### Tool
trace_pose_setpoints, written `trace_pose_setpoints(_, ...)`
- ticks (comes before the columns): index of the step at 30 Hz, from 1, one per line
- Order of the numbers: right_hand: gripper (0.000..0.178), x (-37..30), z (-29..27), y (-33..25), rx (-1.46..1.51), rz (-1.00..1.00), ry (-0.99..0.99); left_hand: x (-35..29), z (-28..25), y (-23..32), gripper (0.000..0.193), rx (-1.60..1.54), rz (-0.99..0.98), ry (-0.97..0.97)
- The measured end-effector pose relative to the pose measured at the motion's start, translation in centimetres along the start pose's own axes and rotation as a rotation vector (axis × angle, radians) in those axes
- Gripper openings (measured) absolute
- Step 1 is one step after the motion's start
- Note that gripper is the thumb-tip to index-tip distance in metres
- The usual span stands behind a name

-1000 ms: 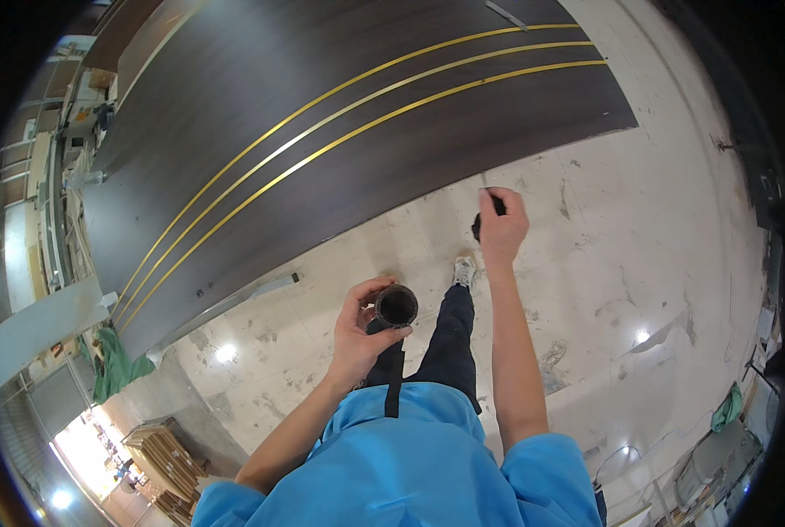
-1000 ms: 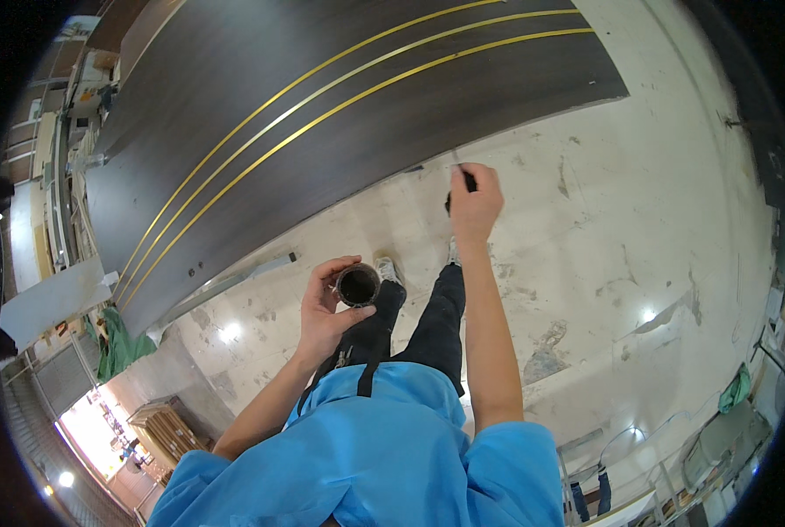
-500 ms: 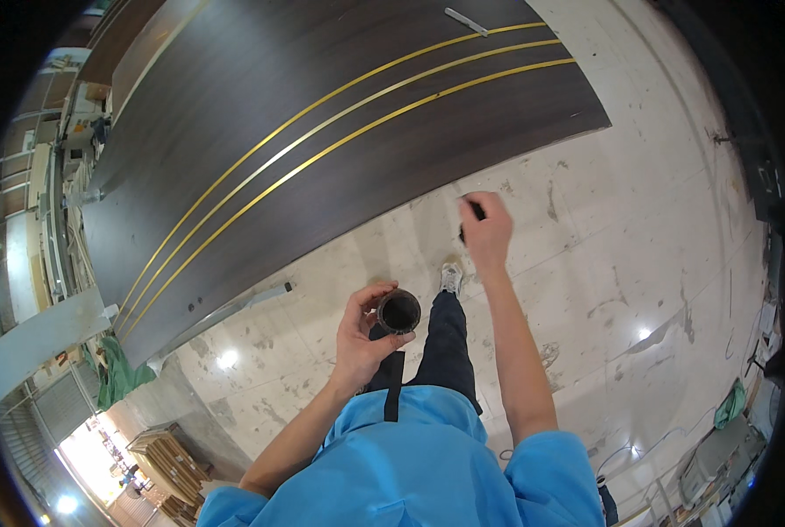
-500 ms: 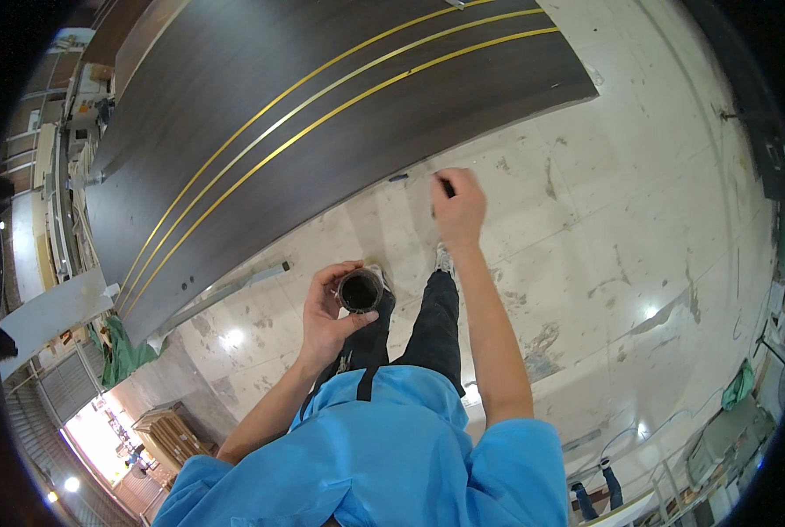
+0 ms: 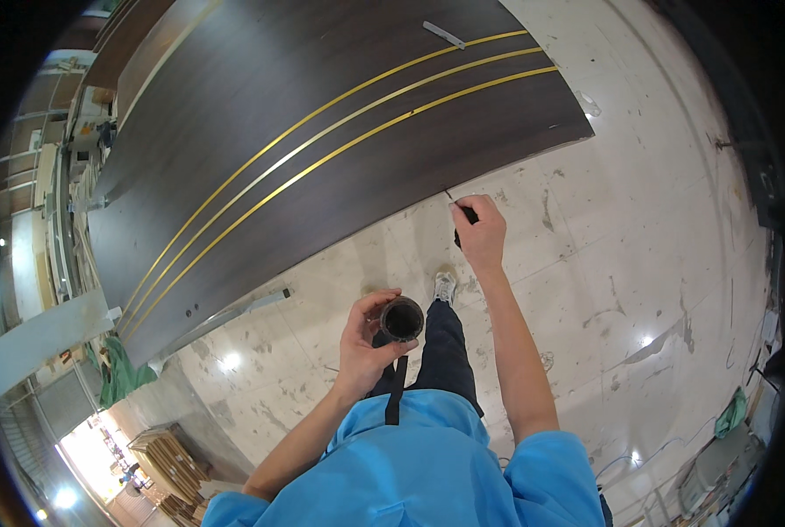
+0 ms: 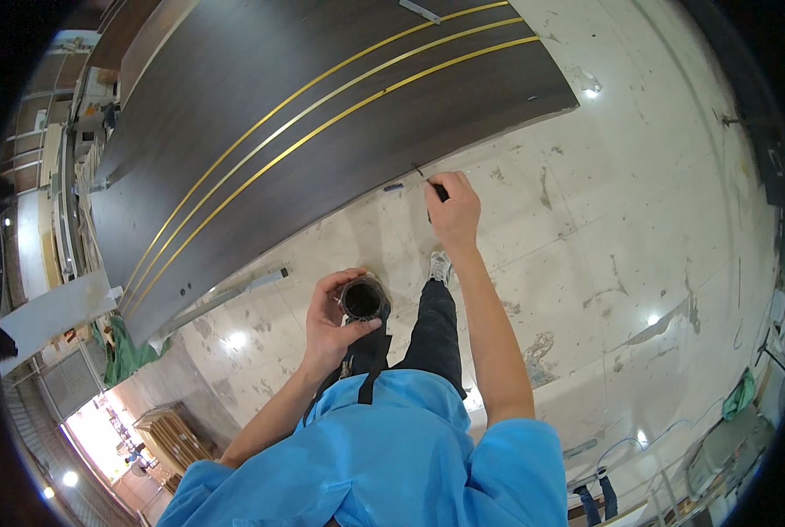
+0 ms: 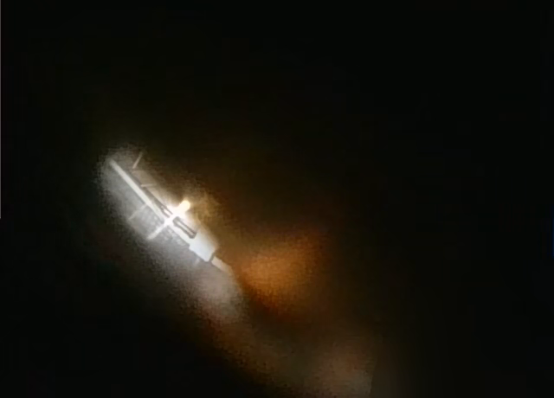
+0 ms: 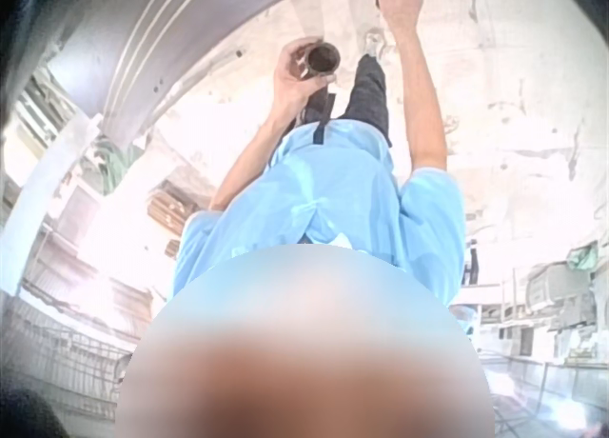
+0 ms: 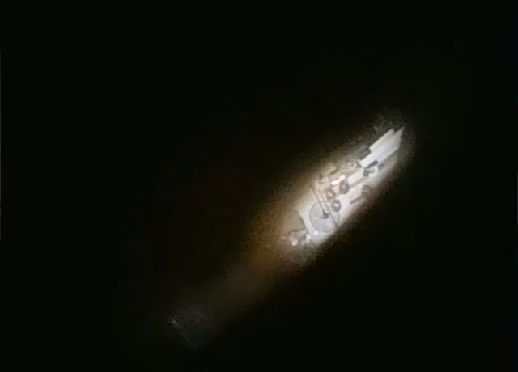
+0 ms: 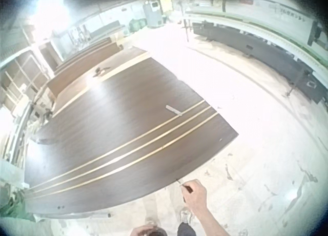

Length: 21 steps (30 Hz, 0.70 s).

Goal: The person applies a dark liquid finish to the edge of a large curved panel using a small brush and a container. They repeatedly dip the brush into the container and stroke the panel edge, moving along its length while holding the container in the other hand.

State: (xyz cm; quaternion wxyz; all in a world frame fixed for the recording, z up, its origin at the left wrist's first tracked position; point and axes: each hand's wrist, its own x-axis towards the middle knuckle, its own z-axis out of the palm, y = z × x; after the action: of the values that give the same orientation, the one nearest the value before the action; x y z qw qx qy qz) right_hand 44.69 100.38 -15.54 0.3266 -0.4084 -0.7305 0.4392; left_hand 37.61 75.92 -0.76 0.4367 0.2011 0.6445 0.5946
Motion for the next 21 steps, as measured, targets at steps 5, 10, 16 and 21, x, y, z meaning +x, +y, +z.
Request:
trace_pose_setpoints(5,0.011,3.1,-3.6,2.1,-0.047,0.181,0.264,0.3,1.1,0.2,0.077,-0.030,-0.025,0.007)
trace_pose_setpoints(10,0.012,2.1,-3.0,1.7,-0.004,0.057,0.135,0.9,1.7,0.8,0.075,0.002,-0.025,-0.007)
trace_pose_setpoints(16,0.013,4.6,-5.1,3.0,-0.068,0.144,0.279,1.6,2.7,1.2,0.070,0.029,0.051,-0.011)
trace_pose_setpoints(21,0.011,4.8,-6.2,3.6,-0.020,0.121,0.265,1.8,3.0,1.5,0.069,0.049,0.020,-0.020)
